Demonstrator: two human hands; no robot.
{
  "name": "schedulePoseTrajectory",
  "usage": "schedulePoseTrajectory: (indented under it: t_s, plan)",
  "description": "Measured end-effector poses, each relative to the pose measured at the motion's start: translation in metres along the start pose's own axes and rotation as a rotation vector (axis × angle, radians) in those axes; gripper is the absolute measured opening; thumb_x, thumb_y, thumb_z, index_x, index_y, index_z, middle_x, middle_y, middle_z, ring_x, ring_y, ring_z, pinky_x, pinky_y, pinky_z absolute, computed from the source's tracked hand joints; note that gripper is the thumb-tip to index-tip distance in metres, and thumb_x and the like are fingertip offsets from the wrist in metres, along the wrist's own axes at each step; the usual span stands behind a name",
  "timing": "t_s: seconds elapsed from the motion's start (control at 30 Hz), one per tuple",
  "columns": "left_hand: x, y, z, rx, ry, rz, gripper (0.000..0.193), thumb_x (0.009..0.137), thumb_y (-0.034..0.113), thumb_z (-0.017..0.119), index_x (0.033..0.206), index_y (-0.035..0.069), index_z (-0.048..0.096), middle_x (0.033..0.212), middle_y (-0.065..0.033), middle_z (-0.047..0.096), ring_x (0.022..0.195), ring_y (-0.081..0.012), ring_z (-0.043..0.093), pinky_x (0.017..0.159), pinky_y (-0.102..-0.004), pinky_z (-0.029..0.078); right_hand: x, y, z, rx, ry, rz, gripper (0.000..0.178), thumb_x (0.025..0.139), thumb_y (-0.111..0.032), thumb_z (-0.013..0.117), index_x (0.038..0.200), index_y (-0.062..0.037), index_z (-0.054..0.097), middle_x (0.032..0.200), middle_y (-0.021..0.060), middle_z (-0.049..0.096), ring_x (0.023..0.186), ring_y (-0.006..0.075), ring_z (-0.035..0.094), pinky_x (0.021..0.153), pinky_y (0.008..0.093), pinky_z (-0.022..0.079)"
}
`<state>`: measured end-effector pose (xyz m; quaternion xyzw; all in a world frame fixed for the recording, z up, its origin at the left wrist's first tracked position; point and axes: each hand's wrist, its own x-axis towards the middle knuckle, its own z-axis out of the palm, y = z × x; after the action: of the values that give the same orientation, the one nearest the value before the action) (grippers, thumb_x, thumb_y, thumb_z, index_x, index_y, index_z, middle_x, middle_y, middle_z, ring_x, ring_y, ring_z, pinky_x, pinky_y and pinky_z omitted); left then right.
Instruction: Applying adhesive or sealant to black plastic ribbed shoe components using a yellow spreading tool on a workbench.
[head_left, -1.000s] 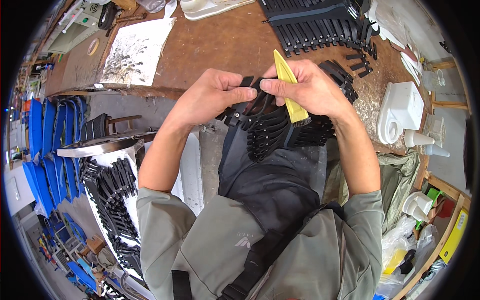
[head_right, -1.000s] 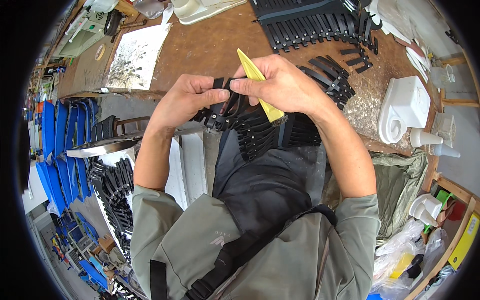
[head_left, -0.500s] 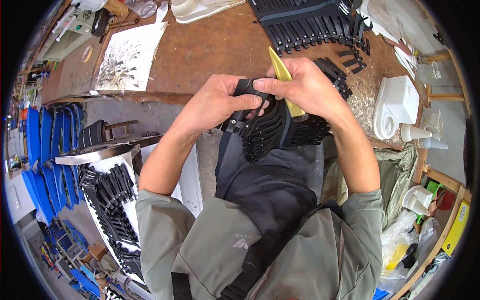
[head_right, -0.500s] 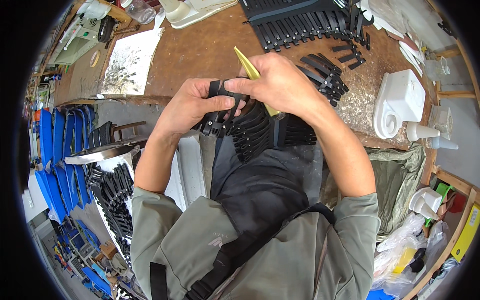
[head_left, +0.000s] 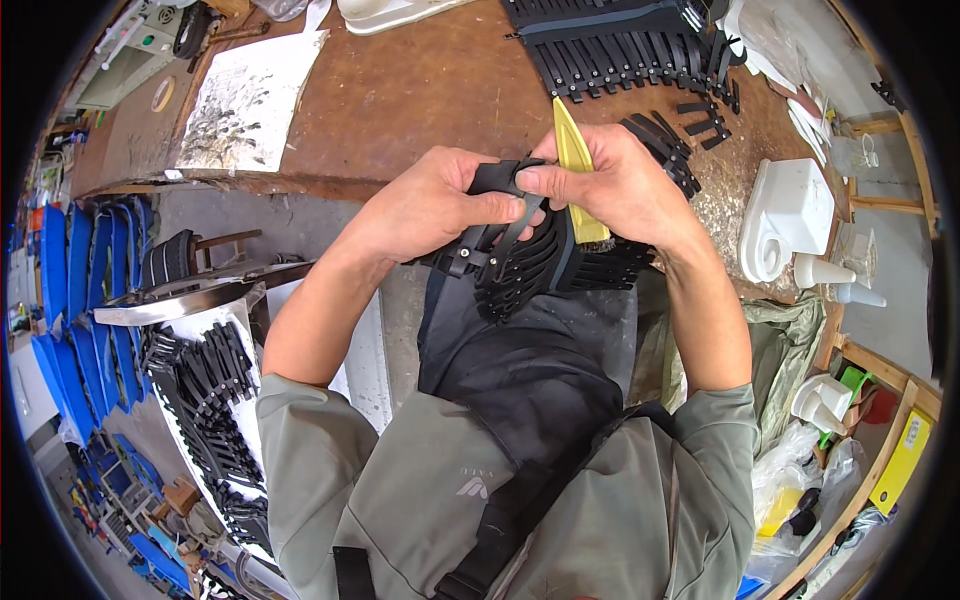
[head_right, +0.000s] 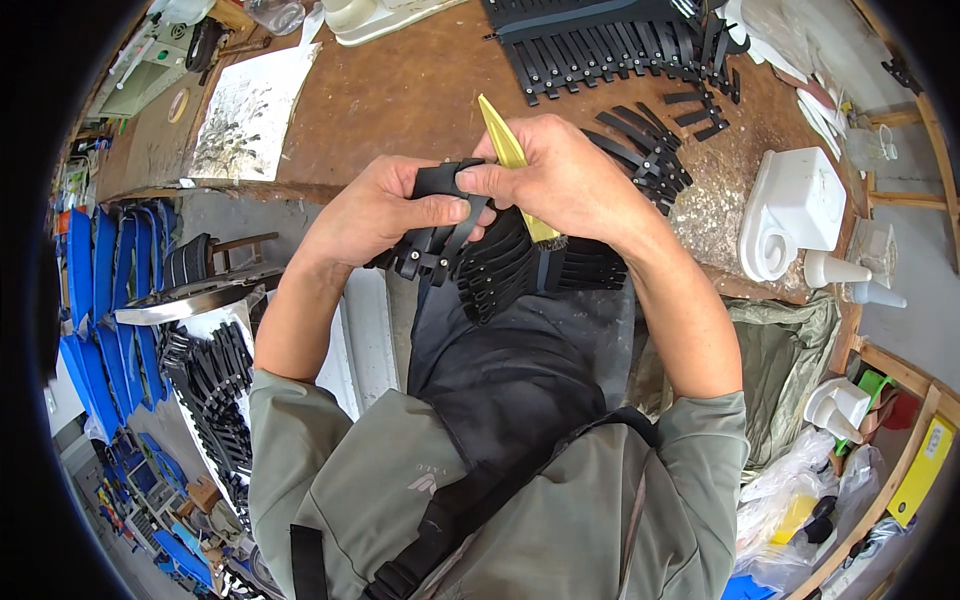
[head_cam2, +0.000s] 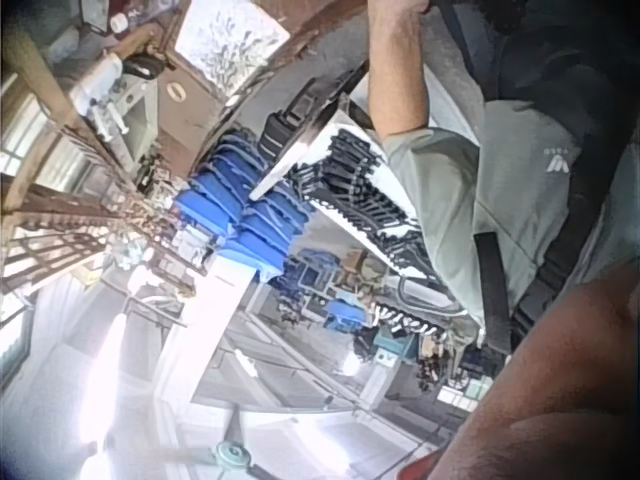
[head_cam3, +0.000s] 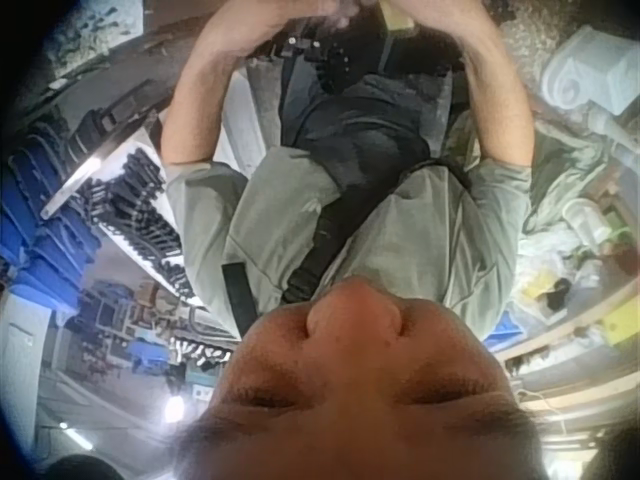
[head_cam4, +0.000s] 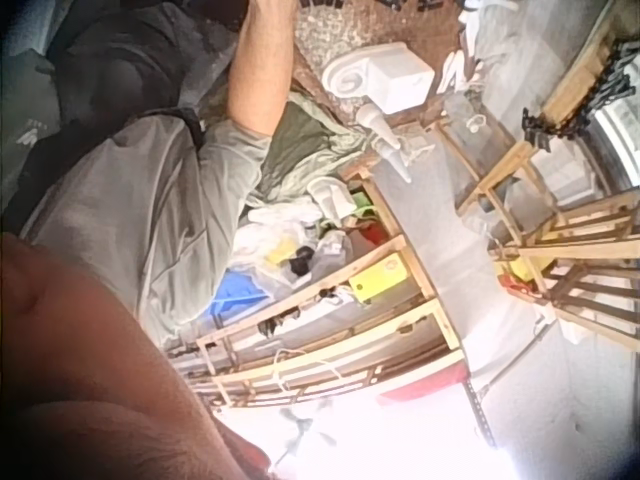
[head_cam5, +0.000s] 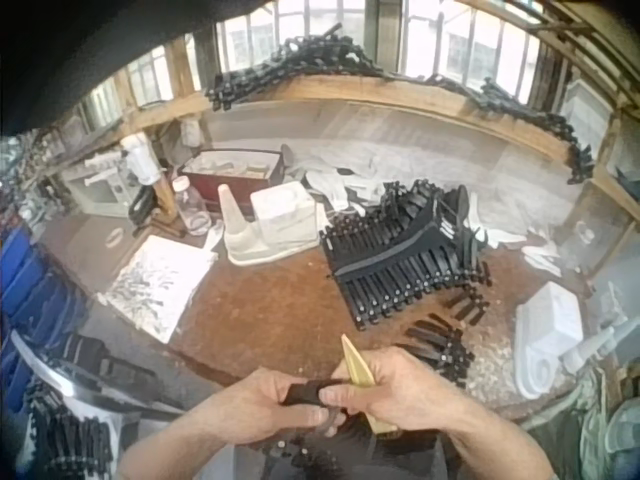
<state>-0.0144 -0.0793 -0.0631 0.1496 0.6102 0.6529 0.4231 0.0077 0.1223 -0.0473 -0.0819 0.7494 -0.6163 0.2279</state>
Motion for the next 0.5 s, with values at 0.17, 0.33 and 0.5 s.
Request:
schedulePoseTrajectory:
  t_s: [0.17,0.33,0.5]
  plan:
    - [-0.001,0.002,-0.004,-0.073,0.002,-0.098,0.02,0.081,0.005,0.063,0.098,-0.006,0.064,0.086,-0.0097,0.068,0.075,-0.0125,0.065,0.07,-0.025,0.052,-0.038,-0.018,-0.043,-0.117,0.4,-0.048,0.025,0.083,-0.022,0.068,0.092,0.0006,0.065,0.074,0.0073,0.066,0.062,0.0111,0.061,0.056,0.022,0.048]
    - [0.01,0.003,-0.005,-0.106,-0.073,-0.135,0.028,0.082,0.009,0.066,0.106,-0.006,0.061,0.09,-0.0136,0.068,0.077,-0.0161,0.067,0.073,-0.0273,0.054,-0.048,-0.011,-0.028,0.143,0.435,-0.363,0.024,0.079,-0.008,0.071,0.097,0.0042,0.063,0.083,0.0104,0.067,0.068,0.0145,0.063,0.061,0.0238,0.051]
    - [0.012,0.007,-0.001,-0.136,-0.099,-0.117,0.028,0.082,0.008,0.066,0.105,-0.006,0.06,0.09,-0.0146,0.068,0.077,-0.0172,0.067,0.073,-0.0274,0.055,-0.027,-0.007,-0.012,-0.028,0.328,-0.345,0.016,0.079,-0.004,0.07,0.093,0.0033,0.066,0.082,0.0073,0.066,0.069,0.0099,0.06,0.06,0.0211,0.048]
